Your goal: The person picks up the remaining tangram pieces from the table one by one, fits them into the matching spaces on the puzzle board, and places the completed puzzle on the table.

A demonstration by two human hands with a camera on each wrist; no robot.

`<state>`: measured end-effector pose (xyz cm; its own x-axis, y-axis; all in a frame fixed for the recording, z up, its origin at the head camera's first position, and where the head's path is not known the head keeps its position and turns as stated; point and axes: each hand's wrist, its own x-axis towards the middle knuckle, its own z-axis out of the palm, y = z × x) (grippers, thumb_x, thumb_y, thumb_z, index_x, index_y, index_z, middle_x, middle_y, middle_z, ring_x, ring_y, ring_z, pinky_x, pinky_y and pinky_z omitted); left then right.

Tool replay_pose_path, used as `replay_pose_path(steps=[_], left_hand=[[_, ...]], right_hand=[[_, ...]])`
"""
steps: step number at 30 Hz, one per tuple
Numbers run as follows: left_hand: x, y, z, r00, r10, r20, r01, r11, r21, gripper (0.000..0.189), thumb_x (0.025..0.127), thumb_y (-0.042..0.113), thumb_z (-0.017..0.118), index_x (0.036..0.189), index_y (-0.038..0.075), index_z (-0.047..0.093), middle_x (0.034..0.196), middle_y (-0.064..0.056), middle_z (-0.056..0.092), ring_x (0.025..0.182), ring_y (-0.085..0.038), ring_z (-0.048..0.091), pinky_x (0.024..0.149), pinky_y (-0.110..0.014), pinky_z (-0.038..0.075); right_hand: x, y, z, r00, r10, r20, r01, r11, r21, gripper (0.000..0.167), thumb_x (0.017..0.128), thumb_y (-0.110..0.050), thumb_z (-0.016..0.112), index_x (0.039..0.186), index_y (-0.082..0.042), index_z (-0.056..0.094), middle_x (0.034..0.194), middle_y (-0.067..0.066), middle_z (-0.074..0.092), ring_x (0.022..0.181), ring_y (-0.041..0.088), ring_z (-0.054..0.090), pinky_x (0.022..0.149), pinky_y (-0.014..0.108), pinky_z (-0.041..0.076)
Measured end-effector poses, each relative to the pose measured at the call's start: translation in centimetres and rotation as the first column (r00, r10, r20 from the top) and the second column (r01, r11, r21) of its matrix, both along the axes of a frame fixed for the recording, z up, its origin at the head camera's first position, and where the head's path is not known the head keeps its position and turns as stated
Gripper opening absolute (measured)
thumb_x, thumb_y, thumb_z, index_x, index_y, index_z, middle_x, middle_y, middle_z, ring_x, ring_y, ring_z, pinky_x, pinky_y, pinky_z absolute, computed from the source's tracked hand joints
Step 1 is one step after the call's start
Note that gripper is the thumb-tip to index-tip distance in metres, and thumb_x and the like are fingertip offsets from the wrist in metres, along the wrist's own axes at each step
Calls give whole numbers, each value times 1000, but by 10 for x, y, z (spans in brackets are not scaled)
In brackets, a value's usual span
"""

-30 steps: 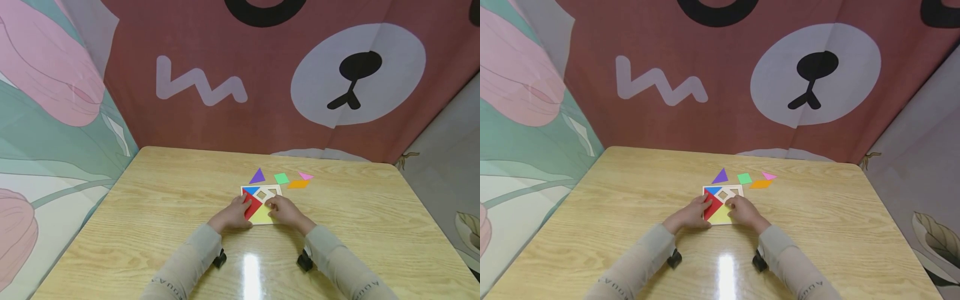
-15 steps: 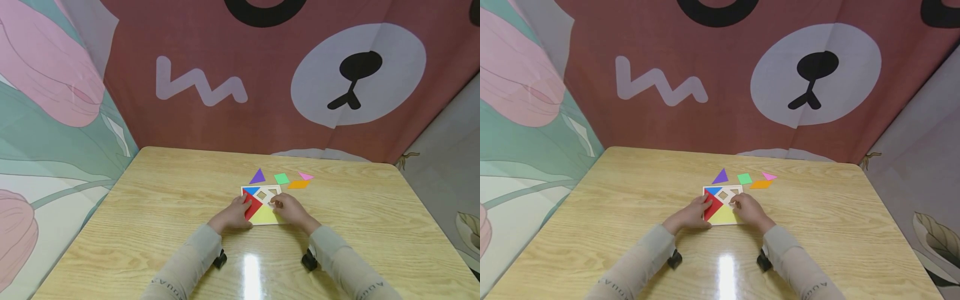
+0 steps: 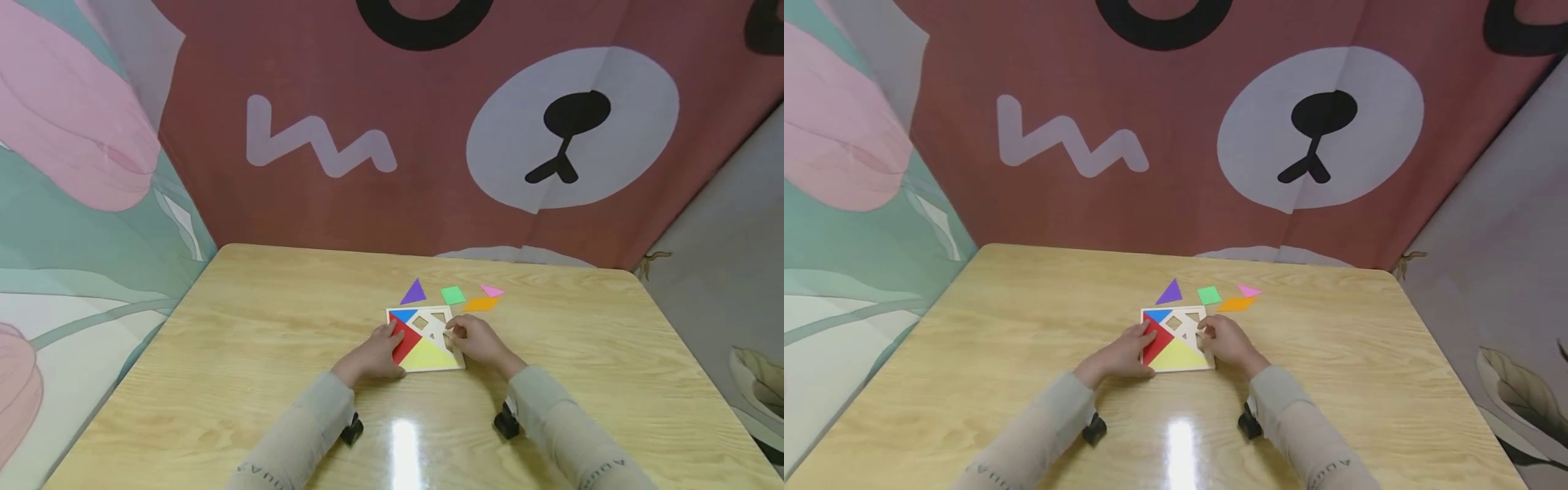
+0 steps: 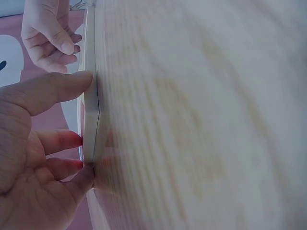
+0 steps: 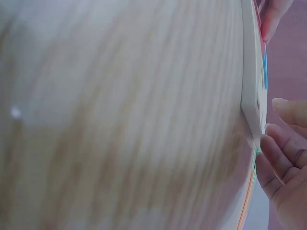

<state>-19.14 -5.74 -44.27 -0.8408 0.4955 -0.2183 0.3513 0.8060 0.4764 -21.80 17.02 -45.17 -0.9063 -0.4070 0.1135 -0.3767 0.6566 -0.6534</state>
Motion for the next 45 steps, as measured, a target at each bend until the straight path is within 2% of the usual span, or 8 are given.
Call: replay_pose_path(steps=[7, 17, 23, 28, 38, 45], left_hand=[[3, -2, -4, 1000, 1, 4, -1, 1000, 13, 74, 72, 26, 65, 133, 1, 31, 141, -16, 14, 127, -30, 13, 98, -37, 22], [0, -1, -1, 1000, 14, 22, -14, 1000, 2, 74, 73, 27, 66, 133, 2, 31, 141, -15, 14, 127, -29, 12, 98, -38, 22], [0, -1, -1, 1000, 9, 12, -9, 1000, 0, 74, 72, 27, 66, 133, 1, 31, 141, -16, 14, 127, -30, 12, 98, -37, 22], [0, -1, -1, 1000, 17, 8, -17, 1000, 17, 75, 72, 26, 67, 132, 0, 32, 141, -16, 14, 127, -31, 12, 98, -38, 22], [-1, -1, -1, 999, 24, 26, -24, 1000, 9, 74, 72, 26, 67, 133, 2, 31, 141, -15, 13, 127, -29, 11, 98, -38, 23], [-1, -2, 1, 999, 17, 30, -17, 1000, 0, 74, 73, 26, 66, 133, 2, 30, 142, -14, 12, 127, -29, 10, 98, -38, 23]], right_hand=[[0, 5, 0, 1000, -28, 6, 28, 1000, 6, 19, 72, 3, 61, 91, 3, 60, 78, 6, 55, 71, 17, 49, 65, 31, 42], [-9, 14, 6, 997, -72, -4, 72, 997, 20, 21, 73, 2, 60, 95, 5, 60, 80, 9, 54, 74, 21, 49, 67, 36, 42], [-15, 21, 2, 996, -67, -59, 70, 996, 47, 22, 71, 4, 60, 92, 6, 60, 85, 14, 56, 78, 27, 52, 71, 39, 43], [-17, 25, 0, 997, -67, -46, 71, 995, 72, 24, 71, 2, 61, 95, 6, 59, 88, 15, 56, 82, 29, 52, 73, 41, 43], [-23, 28, 3, 997, -62, -45, 67, 988, 141, 25, 71, 1, 60, 96, 6, 60, 78, 10, 53, 71, 21, 45, 64, 36, 39], [-27, 29, 1, 996, -59, -68, 70, 982, 175, 25, 70, 1, 61, 94, 5, 60, 78, 11, 52, 71, 22, 44, 64, 36, 39]])
